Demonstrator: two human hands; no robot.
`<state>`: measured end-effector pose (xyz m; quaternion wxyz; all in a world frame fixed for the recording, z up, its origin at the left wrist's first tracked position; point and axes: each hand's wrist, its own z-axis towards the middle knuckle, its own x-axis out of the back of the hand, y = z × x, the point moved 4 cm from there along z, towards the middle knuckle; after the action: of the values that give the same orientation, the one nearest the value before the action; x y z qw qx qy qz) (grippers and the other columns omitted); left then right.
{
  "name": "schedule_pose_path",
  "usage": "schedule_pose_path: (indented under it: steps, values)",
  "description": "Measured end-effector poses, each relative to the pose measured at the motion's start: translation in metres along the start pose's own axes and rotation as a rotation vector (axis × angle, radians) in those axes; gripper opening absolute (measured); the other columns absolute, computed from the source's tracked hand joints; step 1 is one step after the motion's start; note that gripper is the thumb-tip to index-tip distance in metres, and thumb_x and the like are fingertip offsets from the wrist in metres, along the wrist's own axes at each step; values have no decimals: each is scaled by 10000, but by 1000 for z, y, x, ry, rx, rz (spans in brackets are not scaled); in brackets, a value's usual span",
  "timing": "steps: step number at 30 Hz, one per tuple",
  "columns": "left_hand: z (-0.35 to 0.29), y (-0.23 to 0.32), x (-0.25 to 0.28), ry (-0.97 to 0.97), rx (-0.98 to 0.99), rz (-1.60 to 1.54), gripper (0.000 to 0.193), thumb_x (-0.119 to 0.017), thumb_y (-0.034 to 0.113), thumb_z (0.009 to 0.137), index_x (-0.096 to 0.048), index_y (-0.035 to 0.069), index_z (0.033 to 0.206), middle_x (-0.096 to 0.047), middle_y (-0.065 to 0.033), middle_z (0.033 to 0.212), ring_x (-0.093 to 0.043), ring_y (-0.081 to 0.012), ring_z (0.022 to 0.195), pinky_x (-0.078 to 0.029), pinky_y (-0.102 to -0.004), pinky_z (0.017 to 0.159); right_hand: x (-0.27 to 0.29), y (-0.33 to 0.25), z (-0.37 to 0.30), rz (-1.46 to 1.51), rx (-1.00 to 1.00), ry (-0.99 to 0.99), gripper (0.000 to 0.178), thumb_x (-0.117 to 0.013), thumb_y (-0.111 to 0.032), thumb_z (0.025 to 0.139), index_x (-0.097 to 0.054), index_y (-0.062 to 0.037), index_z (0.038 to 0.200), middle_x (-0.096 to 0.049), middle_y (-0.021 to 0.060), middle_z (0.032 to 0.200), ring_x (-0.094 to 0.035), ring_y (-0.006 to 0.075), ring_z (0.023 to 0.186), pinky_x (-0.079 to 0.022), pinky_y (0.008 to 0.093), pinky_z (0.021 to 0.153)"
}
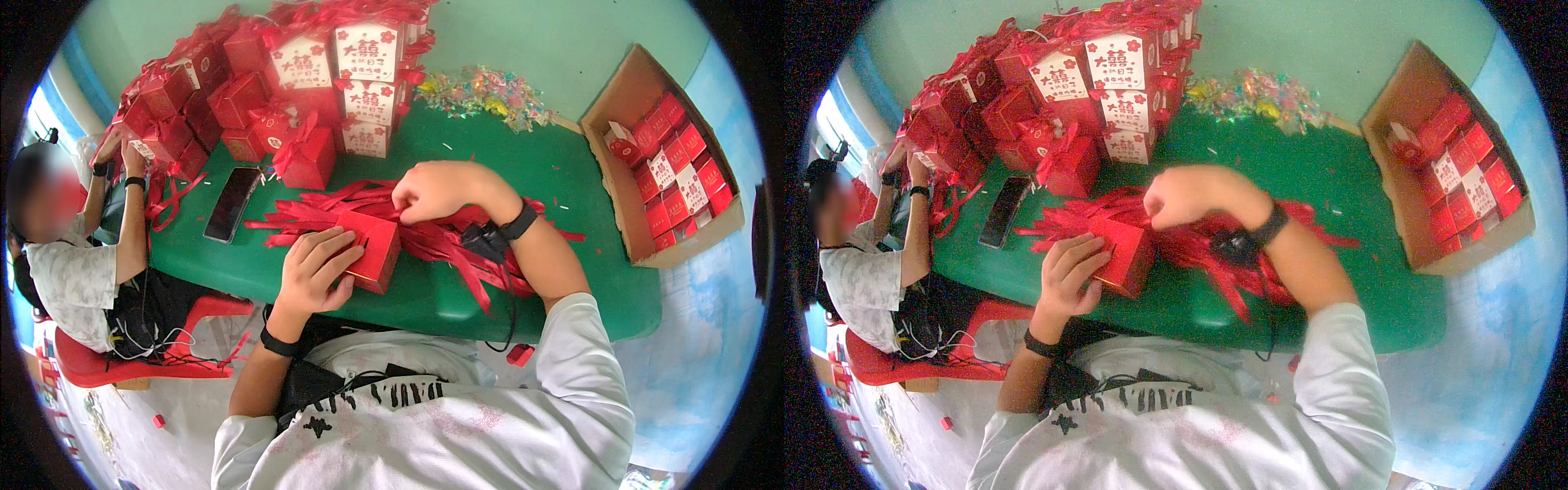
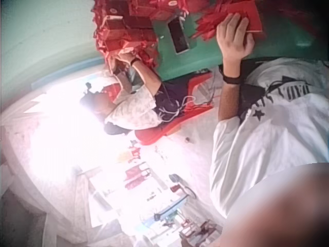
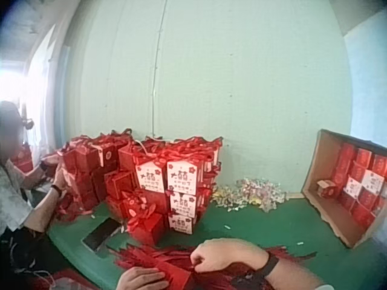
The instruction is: The person fills small red boxes with wrapped candies, closes the lids, and ties red ribbons around them. The person places the finished boxes into a cardboard box. The person repeats this process for multiple boxes.
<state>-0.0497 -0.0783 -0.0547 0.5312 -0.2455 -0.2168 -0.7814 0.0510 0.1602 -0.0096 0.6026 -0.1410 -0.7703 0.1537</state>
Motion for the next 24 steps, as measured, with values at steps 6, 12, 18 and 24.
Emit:
schedule_pose_path:
  steps: [6, 12, 18, 24]
  values:
    - [-1, -3, -2, 18, 7, -12, 395, -726, 182, 779, -774, 88, 1159, -743, -130, 1237, -710, -342, 1123, -573, -453, 905, 61, 16, -32, 463, 198, 278, 264, -685, -287, 1051, -675, -23, 1041, -627, -16, 906, -564, 77, 886, -479, 305, 786]
    - [0, -8, -3, 24, 11, 3, 412, -730, 174, 756, -771, 84, 1156, -740, -130, 1242, -708, -349, 1119, -572, -459, 898, 94, 36, -57, 835, 190, 570, 253, -675, -321, 1067, -735, -75, 1053, -634, -56, 853, -545, 49, 772, -446, 232, 715]
    - [-1, -9, -3, 22, 19, 0, 420, -731, 169, 743, -770, 83, 1153, -739, -128, 1244, -706, -354, 1120, -573, -462, 893, 103, 28, -67, 772, 147, 613, 241, -659, -268, 1077, -685, -76, 1220, -655, -44, 846, -596, 60, 768, -465, 228, 700]
    - [0, -9, -2, 25, 24, -6, 412, -729, 167, 749, -770, 77, 1149, -739, -130, 1240, -707, -353, 1116, -577, -458, 892, 111, 23, -75, 1017, 311, 788, 411, -606, -112, 1058, -596, -87, 1469, -766, 21, 1075, -674, 87, 897, -527, 226, 807]
